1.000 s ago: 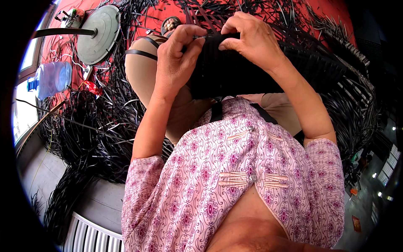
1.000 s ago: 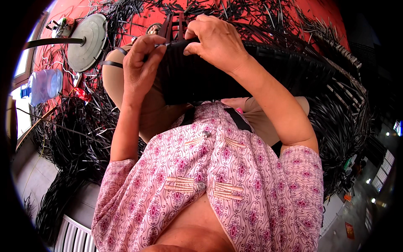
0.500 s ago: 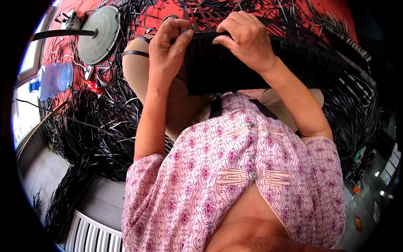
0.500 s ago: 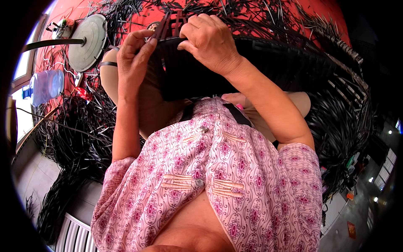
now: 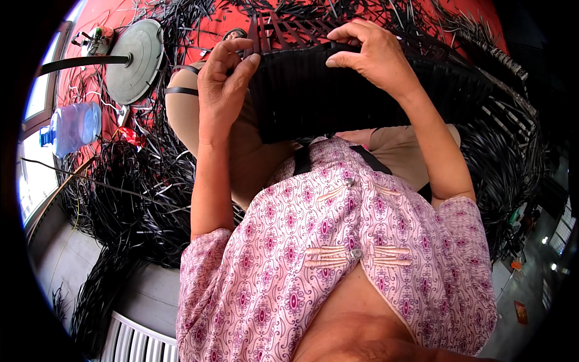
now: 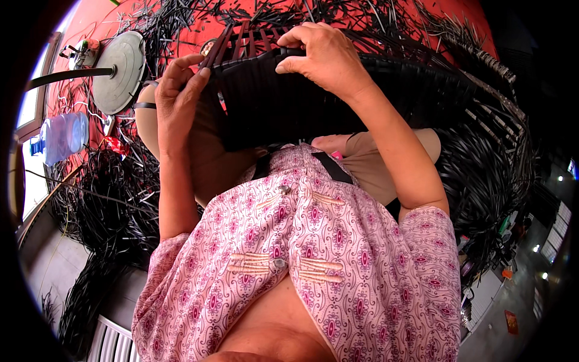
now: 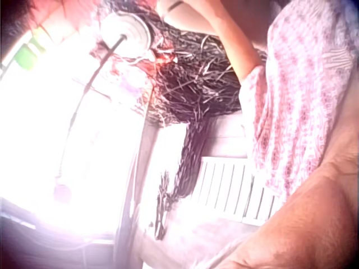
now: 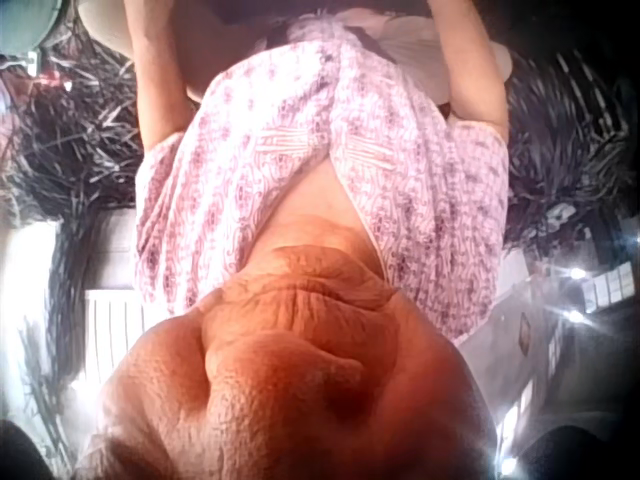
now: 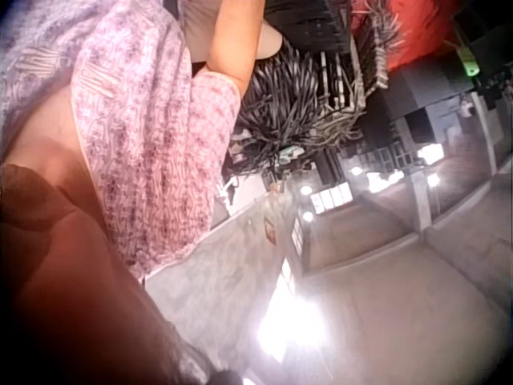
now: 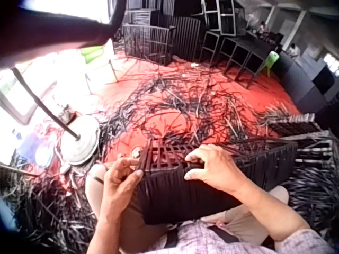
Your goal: The person sits on the floor and weaves a black plastic basket by hand. They interlace thin black strips through the vertical ribs of the basket frame, rotating the basket periodically to continue the weaving pattern around the circumference.
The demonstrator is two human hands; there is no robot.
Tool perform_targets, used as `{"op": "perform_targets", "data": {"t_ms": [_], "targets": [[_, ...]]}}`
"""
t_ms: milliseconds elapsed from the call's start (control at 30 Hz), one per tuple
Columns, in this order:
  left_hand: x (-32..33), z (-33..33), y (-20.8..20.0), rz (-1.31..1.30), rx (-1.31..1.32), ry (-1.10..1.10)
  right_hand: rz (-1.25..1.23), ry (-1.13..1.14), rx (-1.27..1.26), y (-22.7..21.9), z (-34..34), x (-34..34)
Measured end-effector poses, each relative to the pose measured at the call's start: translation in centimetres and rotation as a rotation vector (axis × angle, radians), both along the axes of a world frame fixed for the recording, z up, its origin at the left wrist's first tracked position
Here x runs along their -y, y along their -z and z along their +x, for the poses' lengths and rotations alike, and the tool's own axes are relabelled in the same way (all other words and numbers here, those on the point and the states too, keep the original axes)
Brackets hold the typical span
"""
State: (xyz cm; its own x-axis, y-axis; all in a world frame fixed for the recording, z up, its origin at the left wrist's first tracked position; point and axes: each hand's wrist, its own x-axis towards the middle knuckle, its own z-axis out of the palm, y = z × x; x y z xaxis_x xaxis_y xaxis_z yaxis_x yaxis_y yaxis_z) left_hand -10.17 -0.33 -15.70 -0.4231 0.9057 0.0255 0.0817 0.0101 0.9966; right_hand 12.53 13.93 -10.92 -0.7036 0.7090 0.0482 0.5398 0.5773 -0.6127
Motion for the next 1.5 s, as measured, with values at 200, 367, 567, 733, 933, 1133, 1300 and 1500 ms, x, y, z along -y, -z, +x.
{"op": "perform_targets", "data": {"t_ms": [200, 367, 567, 733, 933, 1133, 1300, 1500], "targets": [[-1.0, 1.4, -2.0, 0.024, -0.975, -0.131, -0.103, 0.053, -0.081, 0.4, -0.2, 0.0], [-5.0, 5.8, -3.1, 0.163, -0.758, 0.166, -0.04, 0.063, -0.084, 0.9, -0.2, 0.4], [-7.4, 6.2, -2.1, 0.054, -0.503, 0.314, -0.002, 0.053, -0.053, 0.8, -0.2, 0.2], [-8.3, 5.6, -0.9, -0.016, -0.23, 0.409, -0.093, 0.041, -0.079, 1.7, 0.0, -0.4], [-9.0, 4.4, -0.6, -0.148, 0.018, 0.589, -0.21, 0.021, 0.086, 0.1, -0.1, -1.1], [-8.8, 4.6, -1.4, -0.134, 0.027, 0.609, -0.173, 0.008, 0.082, 0.0, 0.5, -0.9], [-8.4, 4.9, -1.6, -0.119, 0.028, 0.638, 0.061, -0.023, -0.048, 1.3, 1.2, 0.1], [-7.9, 5.4, -1.4, 0.019, -0.283, 0.614, 0.271, -0.009, -0.076, 1.2, 1.4, 1.8]]}}
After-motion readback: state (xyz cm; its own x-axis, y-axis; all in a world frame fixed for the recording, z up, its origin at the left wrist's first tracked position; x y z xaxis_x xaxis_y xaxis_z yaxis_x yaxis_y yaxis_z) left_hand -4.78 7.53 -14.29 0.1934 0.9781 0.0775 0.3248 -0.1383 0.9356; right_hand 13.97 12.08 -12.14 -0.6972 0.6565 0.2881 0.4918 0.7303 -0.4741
